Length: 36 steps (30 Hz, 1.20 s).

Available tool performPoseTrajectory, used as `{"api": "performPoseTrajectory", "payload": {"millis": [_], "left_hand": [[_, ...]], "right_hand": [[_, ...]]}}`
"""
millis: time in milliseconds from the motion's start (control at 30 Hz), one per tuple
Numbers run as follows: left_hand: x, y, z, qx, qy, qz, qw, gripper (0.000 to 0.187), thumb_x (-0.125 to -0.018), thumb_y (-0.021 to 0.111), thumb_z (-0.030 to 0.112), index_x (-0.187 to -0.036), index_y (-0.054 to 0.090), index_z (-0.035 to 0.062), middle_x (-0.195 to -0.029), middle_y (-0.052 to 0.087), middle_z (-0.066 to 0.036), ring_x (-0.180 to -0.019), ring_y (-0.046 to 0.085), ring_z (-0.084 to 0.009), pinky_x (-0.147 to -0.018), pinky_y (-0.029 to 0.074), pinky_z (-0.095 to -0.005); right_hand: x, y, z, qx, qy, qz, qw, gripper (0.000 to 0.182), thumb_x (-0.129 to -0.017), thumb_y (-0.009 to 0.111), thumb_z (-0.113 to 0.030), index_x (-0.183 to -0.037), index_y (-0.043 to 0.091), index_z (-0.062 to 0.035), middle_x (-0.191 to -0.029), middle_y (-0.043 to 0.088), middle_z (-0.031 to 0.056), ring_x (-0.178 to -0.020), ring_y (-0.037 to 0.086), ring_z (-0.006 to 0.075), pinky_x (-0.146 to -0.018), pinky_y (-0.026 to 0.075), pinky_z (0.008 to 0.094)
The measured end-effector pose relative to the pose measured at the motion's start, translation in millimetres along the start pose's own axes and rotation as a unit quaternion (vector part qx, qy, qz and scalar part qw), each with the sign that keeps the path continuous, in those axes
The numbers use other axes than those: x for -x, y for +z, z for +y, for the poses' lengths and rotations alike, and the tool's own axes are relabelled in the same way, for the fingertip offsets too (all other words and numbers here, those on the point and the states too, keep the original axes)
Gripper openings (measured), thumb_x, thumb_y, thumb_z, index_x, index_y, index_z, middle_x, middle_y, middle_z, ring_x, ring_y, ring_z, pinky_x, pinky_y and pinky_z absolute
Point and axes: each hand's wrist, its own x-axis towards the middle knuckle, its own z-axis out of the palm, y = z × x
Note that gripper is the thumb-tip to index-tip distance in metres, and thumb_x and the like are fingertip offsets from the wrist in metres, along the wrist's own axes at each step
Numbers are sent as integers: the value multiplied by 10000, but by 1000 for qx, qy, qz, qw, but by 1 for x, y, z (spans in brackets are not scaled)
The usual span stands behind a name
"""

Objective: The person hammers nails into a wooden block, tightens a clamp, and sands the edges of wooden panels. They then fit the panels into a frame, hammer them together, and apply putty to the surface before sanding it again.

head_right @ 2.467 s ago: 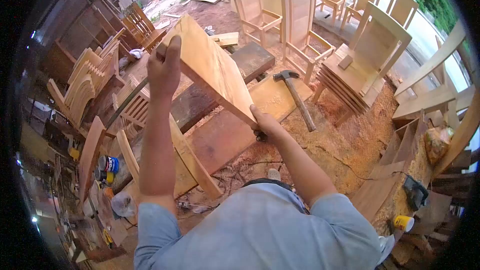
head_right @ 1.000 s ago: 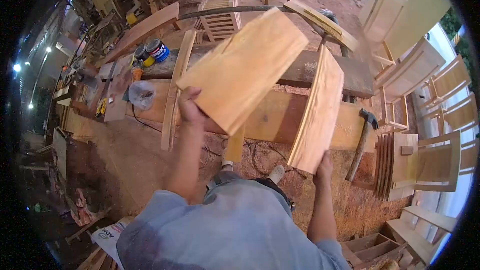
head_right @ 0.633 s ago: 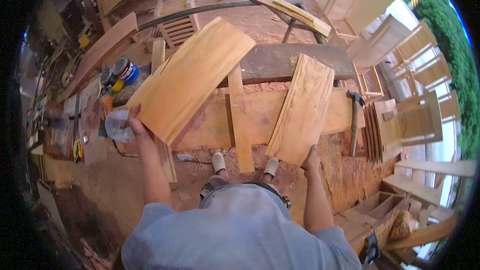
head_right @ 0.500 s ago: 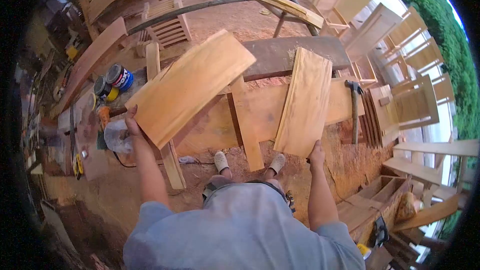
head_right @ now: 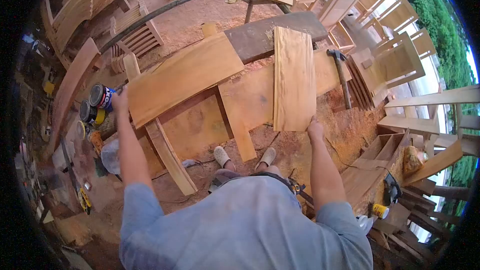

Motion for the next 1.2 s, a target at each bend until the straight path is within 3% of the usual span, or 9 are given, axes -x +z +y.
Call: {"api": "performPoseTrajectory", "payload": {"millis": [67,133,233,333,500,700,800,1000,1200], "left_hand": [[36,-8,27,-137,69,47,987,373,-847,651,268,-925,611,-95,-871,658,-240,-848,647,-336,-759,485,-428],[133,-12,90,-10,55,61,997,243,-863,606,184,-823,611,-55,-799,655,-209,-770,646,-351,-696,490,-423],[252,10,109,9,-101,-96,990,259,-877,633,238,-846,650,-19,-804,653,-127,-740,621,-207,-665,495,-356],[284,62,124,299,-332,-223,866,401,-899,650,372,-1087,597,22,-940,622,-74,-825,609,-252,-794,509,-384],[208,121,125,629,-411,-22,660,329,-948,596,303,-1166,539,64,-1106,575,-76,-972,573,-242,-851,502,-375],[177,128,113,609,-436,-29,662,270,-976,515,155,-1234,510,77,-1154,616,-114,-1049,600,-281,-929,502,-512],[175,127,109,622,-433,-29,652,263,-976,497,128,-1232,509,68,-1186,608,-125,-1093,592,-294,-935,498,-539],[181,111,121,616,-384,-57,686,275,-967,487,95,-1235,496,33,-1176,615,-153,-1050,624,-332,-925,505,-567],[172,120,112,628,-386,-70,672,272,-979,473,105,-1231,489,3,-1166,610,-162,-1071,612,-333,-913,516,-568]], "right_hand": [[5,5,2,90,-54,129,986,459,-923,525,-422,-1064,601,8,-879,635,172,-770,602,303,-633,492,431],[73,-17,-38,-50,-391,308,866,385,-861,645,-238,-1120,559,33,-955,622,170,-854,606,298,-747,507,423],[159,-5,-65,-266,-302,-161,901,501,-790,742,-209,-1159,524,52,-1069,599,175,-970,602,278,-864,486,402],[194,49,-72,-181,-385,-252,869,713,-706,813,-298,-1238,472,32,-1126,603,206,-1039,600,300,-888,484,383],[212,72,-91,-145,-373,-283,872,916,-642,832,-321,-1337,348,27,-1163,584,268,-1118,575,374,-922,476,399],[187,52,-83,-153,-308,-307,887,885,-626,825,-295,-1338,363,-46,-1086,626,264,-1055,613,379,-894,495,413],[169,65,-71,-210,-374,-283,858,766,-651,752,-144,-1297,383,37,-1086,632,176,-982,615,207,-861,491,307],[170,54,-65,-232,-340,-285,866,757,-650,751,-140,-1294,395,38,-1093,618,175,-1040,577,168,-901,467,290],[174,34,-74,-202,-340,-274,877,797,-652,760,-176,-1348,412,-1,-1217,600,214,-1120,602,252,-946,468,333]]}}
